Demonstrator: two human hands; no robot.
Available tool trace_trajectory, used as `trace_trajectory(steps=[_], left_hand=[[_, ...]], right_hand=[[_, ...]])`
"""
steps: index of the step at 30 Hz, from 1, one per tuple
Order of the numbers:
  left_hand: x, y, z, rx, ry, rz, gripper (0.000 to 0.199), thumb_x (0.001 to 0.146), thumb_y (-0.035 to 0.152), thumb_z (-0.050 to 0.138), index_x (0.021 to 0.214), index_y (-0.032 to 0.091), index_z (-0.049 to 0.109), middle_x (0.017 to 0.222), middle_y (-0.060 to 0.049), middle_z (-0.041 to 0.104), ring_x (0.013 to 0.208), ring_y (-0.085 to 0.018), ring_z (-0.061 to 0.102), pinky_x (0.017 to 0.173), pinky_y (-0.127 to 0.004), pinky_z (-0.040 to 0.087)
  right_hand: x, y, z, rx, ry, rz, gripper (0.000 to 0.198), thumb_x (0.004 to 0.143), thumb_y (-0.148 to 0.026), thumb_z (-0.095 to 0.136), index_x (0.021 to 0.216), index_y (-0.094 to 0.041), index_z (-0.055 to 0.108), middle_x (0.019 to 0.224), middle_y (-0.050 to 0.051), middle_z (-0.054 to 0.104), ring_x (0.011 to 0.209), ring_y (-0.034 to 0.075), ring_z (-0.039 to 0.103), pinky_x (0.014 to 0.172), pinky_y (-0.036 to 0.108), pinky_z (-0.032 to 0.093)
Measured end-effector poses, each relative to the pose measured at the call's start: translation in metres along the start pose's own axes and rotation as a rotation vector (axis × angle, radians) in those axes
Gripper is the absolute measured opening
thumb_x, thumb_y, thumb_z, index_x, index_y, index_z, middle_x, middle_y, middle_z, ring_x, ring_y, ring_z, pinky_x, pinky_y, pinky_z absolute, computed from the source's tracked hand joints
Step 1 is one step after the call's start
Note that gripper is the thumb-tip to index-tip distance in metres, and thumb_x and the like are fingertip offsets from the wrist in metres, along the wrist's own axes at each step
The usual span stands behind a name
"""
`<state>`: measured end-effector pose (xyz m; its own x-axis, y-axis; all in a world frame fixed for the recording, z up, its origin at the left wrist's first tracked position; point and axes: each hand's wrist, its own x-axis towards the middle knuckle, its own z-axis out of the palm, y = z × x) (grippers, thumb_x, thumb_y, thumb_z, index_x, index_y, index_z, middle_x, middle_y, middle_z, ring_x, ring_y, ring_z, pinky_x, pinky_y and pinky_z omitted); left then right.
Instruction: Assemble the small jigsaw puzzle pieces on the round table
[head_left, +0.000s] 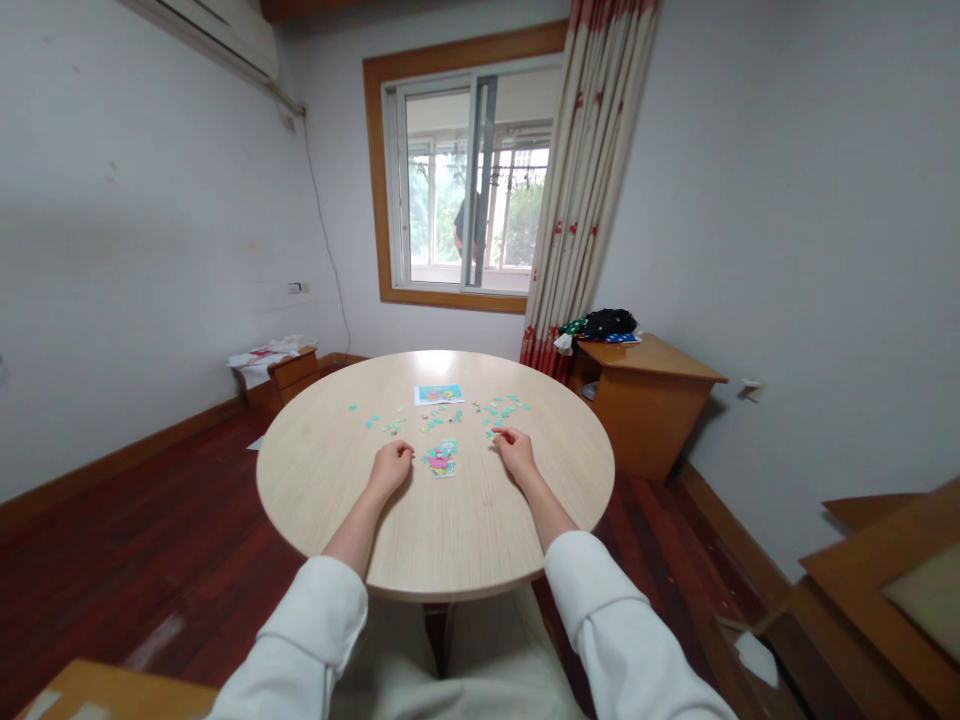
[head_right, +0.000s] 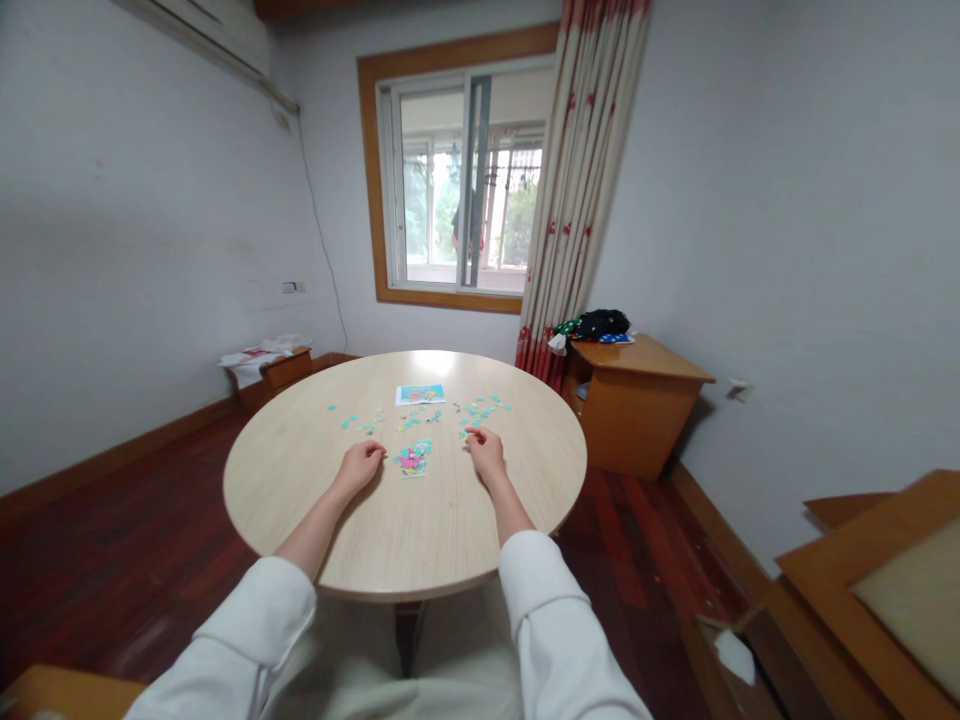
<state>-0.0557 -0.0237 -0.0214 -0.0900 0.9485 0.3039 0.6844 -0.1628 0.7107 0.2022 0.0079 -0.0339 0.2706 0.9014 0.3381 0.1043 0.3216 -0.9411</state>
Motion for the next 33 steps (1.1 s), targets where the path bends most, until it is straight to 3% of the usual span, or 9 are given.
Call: trace_trajectory(steps=[33], left_hand=[[0.0,0.0,0.0,0.001,-0.005,-0.003,0.024,0.075,0.016,0.043,0.076,0.014,0.067,0.083,-0.007,0.07,0.082,-0.018,0.062,0.076,-0.026,0.043]], right_hand=[[-0.009,-0.017,0.001,-0.033,-0.016,0.041,0.026,0.058,-0.021,0.052,0.076,-0.013,0.068,0.067,0.004,0.066,0.064,0.015,0.06,0.063,0.028,0.05]])
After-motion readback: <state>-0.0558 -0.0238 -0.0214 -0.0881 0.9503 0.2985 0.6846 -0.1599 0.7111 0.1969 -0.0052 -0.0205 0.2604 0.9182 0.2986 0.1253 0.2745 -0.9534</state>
